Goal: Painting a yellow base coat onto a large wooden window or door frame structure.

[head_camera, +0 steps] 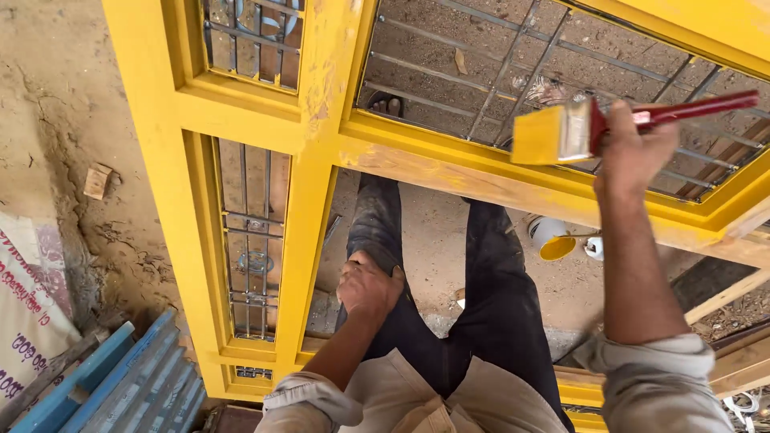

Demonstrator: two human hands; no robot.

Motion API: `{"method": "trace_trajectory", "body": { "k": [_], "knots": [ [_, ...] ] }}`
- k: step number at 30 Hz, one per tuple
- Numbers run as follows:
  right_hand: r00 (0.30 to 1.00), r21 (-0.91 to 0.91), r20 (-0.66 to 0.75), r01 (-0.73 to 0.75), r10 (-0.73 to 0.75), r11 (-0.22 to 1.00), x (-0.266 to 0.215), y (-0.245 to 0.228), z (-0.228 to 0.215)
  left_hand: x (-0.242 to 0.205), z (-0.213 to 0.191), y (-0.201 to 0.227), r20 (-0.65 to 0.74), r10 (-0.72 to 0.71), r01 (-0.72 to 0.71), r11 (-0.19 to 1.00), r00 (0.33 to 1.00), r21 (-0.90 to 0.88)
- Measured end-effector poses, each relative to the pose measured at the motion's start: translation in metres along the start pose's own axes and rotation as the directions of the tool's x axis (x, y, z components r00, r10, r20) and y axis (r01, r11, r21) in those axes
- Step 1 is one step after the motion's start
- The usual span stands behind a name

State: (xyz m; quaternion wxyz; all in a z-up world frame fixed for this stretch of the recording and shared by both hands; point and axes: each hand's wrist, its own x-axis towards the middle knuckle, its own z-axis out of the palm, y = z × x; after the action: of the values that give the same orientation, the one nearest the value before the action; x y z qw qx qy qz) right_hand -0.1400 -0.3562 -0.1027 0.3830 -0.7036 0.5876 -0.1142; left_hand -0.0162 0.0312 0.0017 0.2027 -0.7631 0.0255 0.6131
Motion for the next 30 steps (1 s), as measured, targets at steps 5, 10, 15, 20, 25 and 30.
{"method": "trace_trajectory", "body": {
  "k": [5,10,15,20,25,30],
  "knots": [
    [0.929,0.314,0.146,-0.370,0.340,0.875,-0.052,-0.064,0.159,-0.002,-0.010,-0.003,0.038,0.019,-0.019,1.000,0.999,-0.014],
    [0.932,0.152,0.236,-0.314,0.274,0.937,-0.093,-0.061,0.233,0.004,-0.003,-0.007,0.008,0.030,-0.030,0.999,1.000,-0.041],
    [0.949,-0.323,0.309,0.165,-0.061,0.932,-0.058,-0.075,0.174,0.006,-0.015,-0.007,0.018,0.024,-0.023,0.997,1.000,-0.068],
    [0.980,-0.009,0.189,-0.063,0.063,0.998,-0.047,-0.105,0.191,0.004,-0.009,-0.007,0.028,0.020,-0.018,0.996,0.999,-0.085],
    [0.920,0.129,0.288,-0.312,0.265,0.941,-0.087,-0.063,0.255,0.000,-0.011,0.000,0.005,0.019,-0.019,0.999,1.000,-0.050],
    [0.945,-0.401,0.274,-0.055,0.178,0.914,-0.044,0.010,0.114,0.003,-0.007,-0.001,0.005,0.015,-0.015,0.999,1.000,-0.043]
  ]
}}
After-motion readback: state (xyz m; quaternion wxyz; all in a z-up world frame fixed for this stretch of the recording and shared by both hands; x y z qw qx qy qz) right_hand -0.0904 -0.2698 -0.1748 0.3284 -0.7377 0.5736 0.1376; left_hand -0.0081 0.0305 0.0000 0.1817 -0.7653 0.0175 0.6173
